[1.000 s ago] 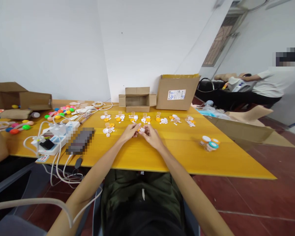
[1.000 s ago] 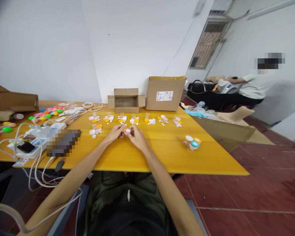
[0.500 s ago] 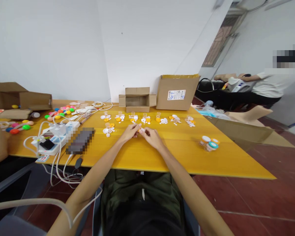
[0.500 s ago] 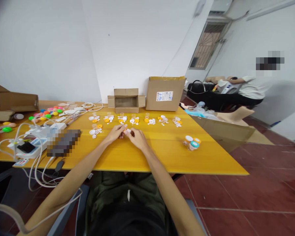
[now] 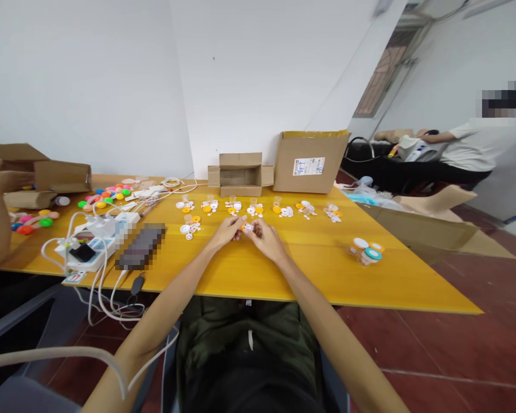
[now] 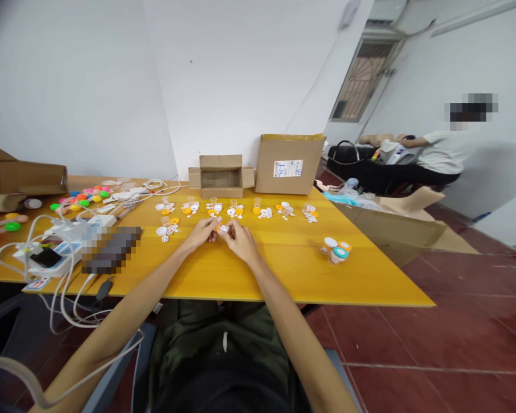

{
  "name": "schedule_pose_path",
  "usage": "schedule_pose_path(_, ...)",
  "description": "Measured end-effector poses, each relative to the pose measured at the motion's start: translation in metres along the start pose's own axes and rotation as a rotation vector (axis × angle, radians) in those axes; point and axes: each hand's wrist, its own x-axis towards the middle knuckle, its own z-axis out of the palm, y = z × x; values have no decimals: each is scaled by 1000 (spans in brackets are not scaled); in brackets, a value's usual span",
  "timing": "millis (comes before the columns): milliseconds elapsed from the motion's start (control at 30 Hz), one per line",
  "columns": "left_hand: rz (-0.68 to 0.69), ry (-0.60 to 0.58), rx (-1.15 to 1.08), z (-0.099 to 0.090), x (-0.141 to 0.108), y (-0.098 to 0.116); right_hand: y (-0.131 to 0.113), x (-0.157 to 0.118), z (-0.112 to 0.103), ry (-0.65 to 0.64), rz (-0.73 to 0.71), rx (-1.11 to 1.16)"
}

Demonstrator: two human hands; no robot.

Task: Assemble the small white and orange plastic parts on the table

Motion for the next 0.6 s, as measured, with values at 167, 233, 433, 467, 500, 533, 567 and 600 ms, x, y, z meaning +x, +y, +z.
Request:
schedule_pose_path(167,0,-1,12,0,1,-2,-3,1,-5,-34,12,-70)
schedule_pose_path(233,2,-2,6,0,1,-2,-3,1,-4,-36,26,-73)
schedule_pose_path(433,16,-6,-3,0,1,-1,2,0,3,20,46,-13)
schedule_pose_path(467,15,-6,-1,0,1,-1,2,0,3,18,39,-6)
schedule_pose_path(500,11,-7,0,0,0,-1,2,0,3,16,30,-3)
schedule_pose_path(533,8,-7,0,-1,0,-1,2,0,3,16,20,-7)
schedule_pose_path(567,6,-5,-1,-1,0,-1,2,1,2,16,11,-19)
schedule_pose_path(600,4,-3,-3,-1,0,-2,2,1,1,14,6,-36)
